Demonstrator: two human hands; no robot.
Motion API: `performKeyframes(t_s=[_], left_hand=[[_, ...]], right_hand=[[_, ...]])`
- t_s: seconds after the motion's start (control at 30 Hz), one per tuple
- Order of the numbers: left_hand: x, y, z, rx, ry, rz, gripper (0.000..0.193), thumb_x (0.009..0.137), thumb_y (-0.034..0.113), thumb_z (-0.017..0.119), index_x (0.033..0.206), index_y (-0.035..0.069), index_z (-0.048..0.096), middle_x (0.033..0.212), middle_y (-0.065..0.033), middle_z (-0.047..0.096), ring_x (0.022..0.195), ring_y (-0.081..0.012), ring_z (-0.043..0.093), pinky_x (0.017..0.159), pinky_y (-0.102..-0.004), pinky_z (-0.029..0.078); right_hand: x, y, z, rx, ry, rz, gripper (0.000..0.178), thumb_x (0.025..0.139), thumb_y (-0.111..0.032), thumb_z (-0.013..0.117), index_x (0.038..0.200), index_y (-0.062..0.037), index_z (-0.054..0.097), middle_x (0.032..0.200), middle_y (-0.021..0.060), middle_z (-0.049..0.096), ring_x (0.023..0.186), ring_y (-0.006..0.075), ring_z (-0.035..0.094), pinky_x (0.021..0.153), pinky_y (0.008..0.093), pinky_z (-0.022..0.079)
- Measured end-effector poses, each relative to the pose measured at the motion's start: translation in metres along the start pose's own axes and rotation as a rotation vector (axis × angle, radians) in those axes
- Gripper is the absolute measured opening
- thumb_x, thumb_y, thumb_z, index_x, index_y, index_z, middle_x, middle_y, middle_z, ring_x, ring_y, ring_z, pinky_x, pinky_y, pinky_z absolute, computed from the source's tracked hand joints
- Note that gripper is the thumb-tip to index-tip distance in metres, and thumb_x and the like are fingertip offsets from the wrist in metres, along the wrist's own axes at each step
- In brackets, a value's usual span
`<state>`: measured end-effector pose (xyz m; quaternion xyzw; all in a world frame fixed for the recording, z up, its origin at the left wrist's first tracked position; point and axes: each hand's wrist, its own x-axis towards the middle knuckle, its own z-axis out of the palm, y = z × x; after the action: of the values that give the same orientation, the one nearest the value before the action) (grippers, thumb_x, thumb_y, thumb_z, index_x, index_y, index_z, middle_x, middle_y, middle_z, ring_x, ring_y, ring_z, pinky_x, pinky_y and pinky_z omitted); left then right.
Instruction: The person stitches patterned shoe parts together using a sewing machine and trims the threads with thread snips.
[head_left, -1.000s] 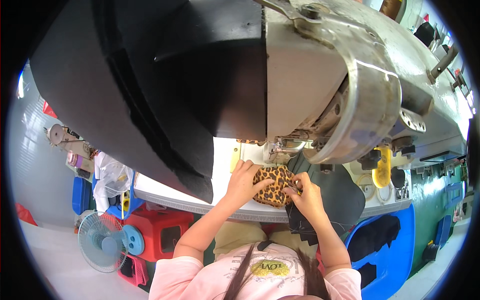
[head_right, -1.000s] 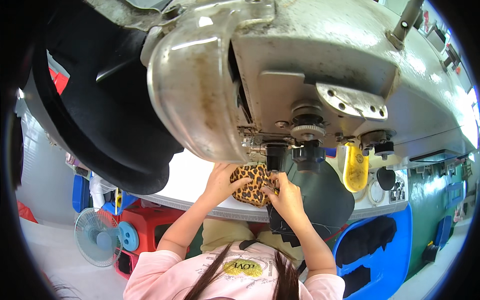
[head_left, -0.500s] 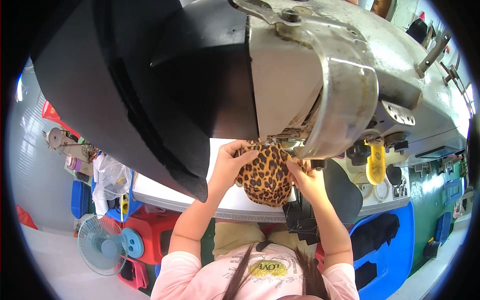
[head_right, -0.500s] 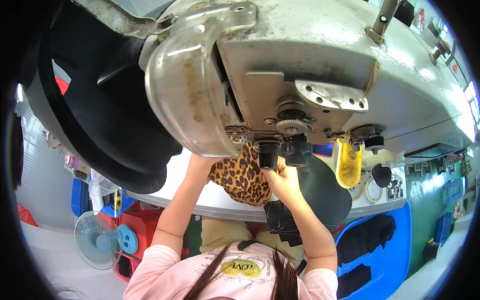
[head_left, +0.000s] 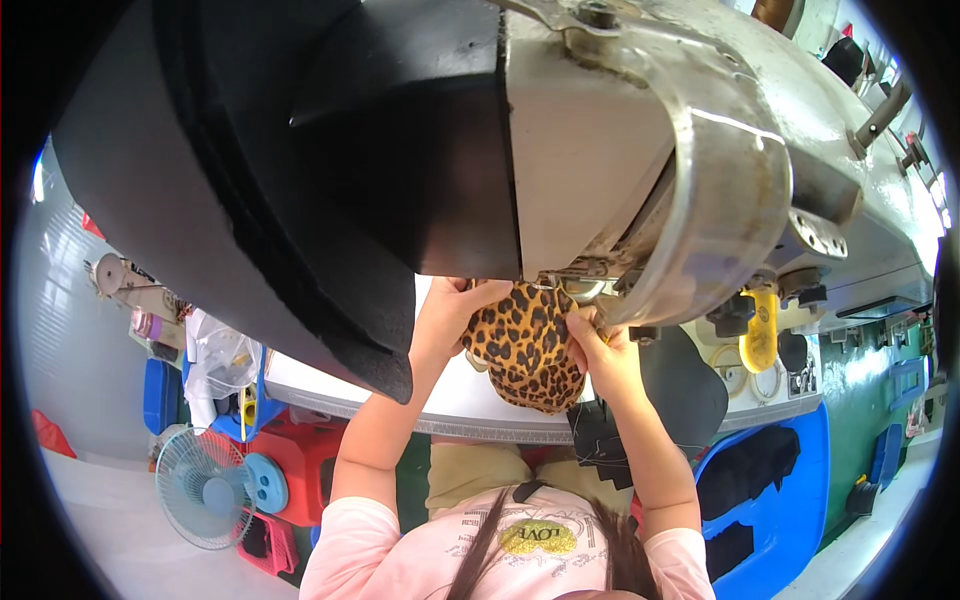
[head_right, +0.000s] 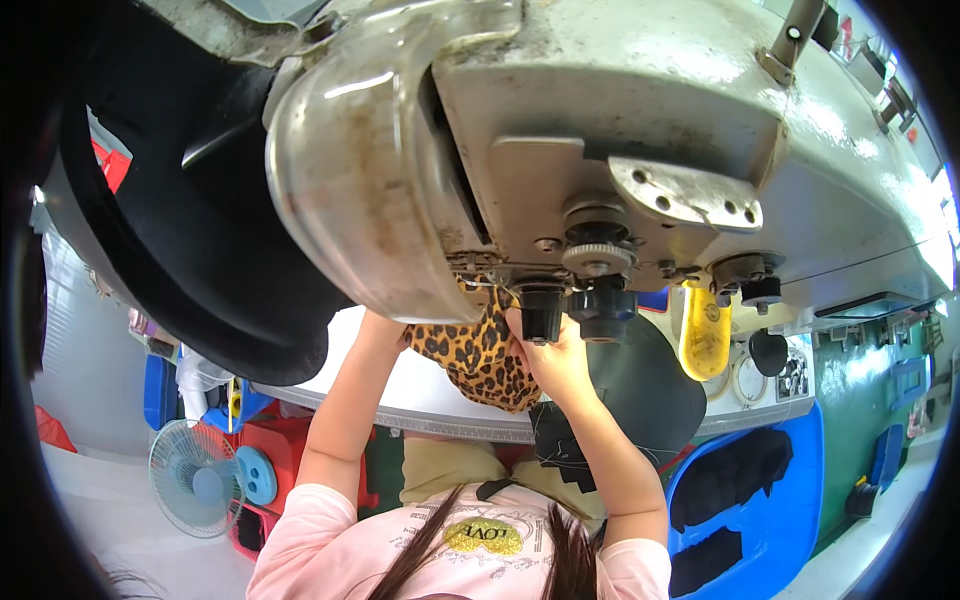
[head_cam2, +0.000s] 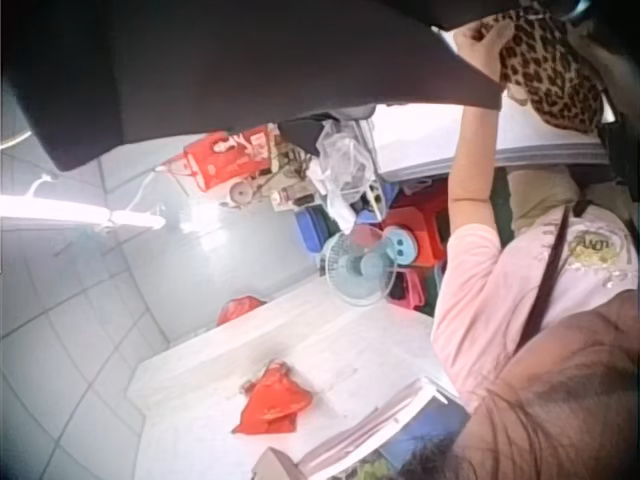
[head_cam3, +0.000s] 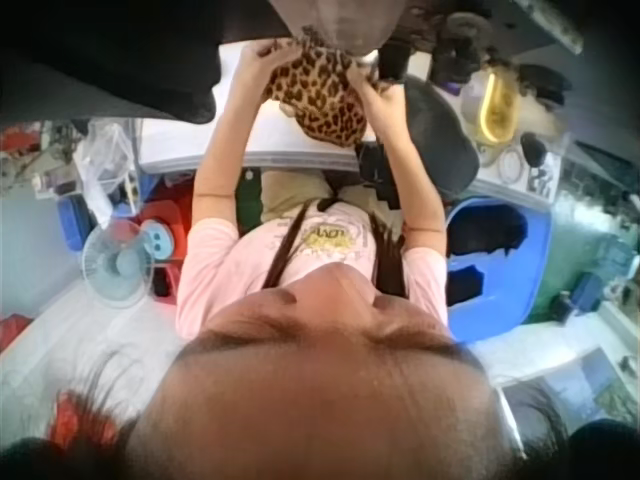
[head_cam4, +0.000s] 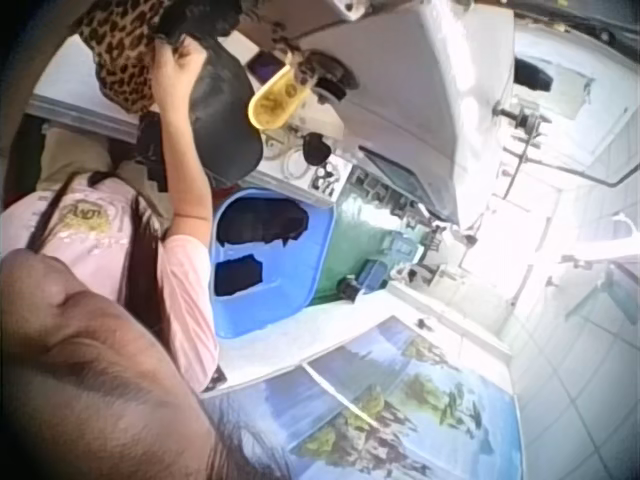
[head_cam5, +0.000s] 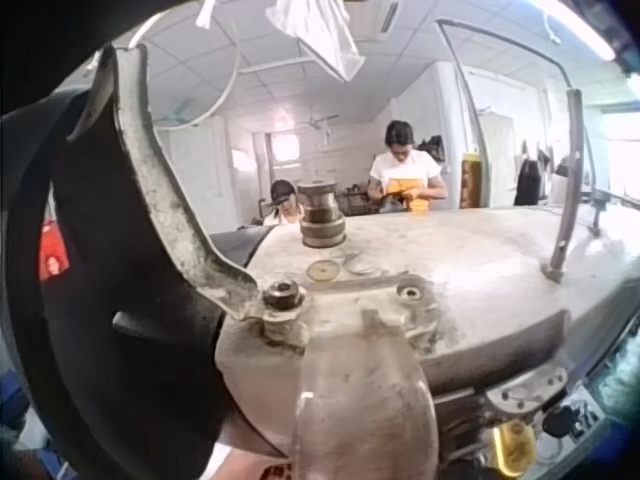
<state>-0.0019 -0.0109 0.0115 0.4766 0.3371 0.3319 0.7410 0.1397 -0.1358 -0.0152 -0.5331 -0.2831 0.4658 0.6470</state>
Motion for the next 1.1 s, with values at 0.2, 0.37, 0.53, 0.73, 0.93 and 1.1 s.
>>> performKeyframes(t_s=[0.2, 0.37, 0.53, 0.73, 0.93, 1.1], left_hand=[[-0.023, -0.010, 0.013, 0.085, 0.110, 0.450, 0.023, 0.086, 0.020, 0.047, 0.098, 0.001, 0.051, 0.092, -0.0063, 0.058, 0.084, -0.0156, 0.059, 0.070, -0.0277, 0.049], [-0.042, -0.070, 0.036, -0.075, 0.100, 0.326, 0.017, 0.085, 0.011, 0.055, 0.097, 0.000, 0.053, 0.091, -0.0024, 0.058, 0.080, -0.0071, 0.053, 0.071, -0.0221, 0.043], [-0.029, -0.051, 0.028, -0.032, 0.124, 0.242, 0.015, 0.084, 0.011, 0.056, 0.094, 0.000, 0.055, 0.087, -0.0018, 0.059, 0.078, -0.0074, 0.055, 0.070, -0.0231, 0.044], [-0.015, -0.019, 0.014, 0.108, 0.000, 0.350, 0.012, 0.082, 0.008, 0.058, 0.091, 0.001, 0.056, 0.085, -0.0021, 0.061, 0.077, -0.0084, 0.056, 0.070, -0.0232, 0.045], [-0.009, -0.006, 0.013, 0.174, -0.046, 0.420, 0.013, 0.079, 0.001, 0.058, 0.091, 0.001, 0.056, 0.084, -0.0024, 0.059, 0.077, -0.0088, 0.055, 0.069, -0.0236, 0.045], [0.011, -0.012, -0.003, 0.241, -0.095, 0.218, 0.013, 0.078, -0.001, 0.058, 0.091, 0.001, 0.056, 0.084, -0.0030, 0.058, 0.077, -0.0095, 0.055, 0.068, -0.0233, 0.045]], right_hand=[[0.002, 0.002, 0.008, -0.046, -0.018, -0.111, 0.020, 0.083, -0.015, 0.055, 0.070, 0.0004, 0.059, 0.057, 0.0057, 0.058, 0.039, 0.0056, 0.045, 0.037, 0.0200, 0.034], [-0.001, -0.003, 0.009, -0.092, 0.007, -0.143, 0.017, 0.086, -0.011, 0.052, 0.072, -0.0021, 0.055, 0.058, 0.0029, 0.055, 0.042, 0.0037, 0.042, 0.038, 0.0170, 0.034], [-0.001, 0.001, -0.008, -0.283, -0.064, -0.037, 0.010, 0.085, -0.008, 0.053, 0.080, -0.0015, 0.058, 0.060, 0.0013, 0.055, 0.048, 0.0048, 0.046, 0.045, 0.0177, 0.037], [0.007, 0.005, -0.028, -0.682, 0.050, -0.678, 0.013, 0.081, -0.002, 0.056, 0.094, -0.0017, 0.061, 0.082, 0.0035, 0.061, 0.068, 0.0092, 0.055, 0.059, 0.0232, 0.044], [0.005, -0.008, -0.012, -0.999, 0.065, -0.810, 0.058, 0.058, 0.016, 0.048, 0.108, -0.0118, 0.056, 0.067, 0.0034, 0.048, 0.054, 0.0130, 0.046, 0.051, 0.0252, 0.039], [0.007, -0.010, -0.010, -1.005, 0.048, -0.798, 0.058, 0.059, 0.017, 0.046, 0.108, -0.0114, 0.056, 0.073, 0.0032, 0.050, 0.058, 0.0126, 0.048, 0.052, 0.0235, 0.039]])
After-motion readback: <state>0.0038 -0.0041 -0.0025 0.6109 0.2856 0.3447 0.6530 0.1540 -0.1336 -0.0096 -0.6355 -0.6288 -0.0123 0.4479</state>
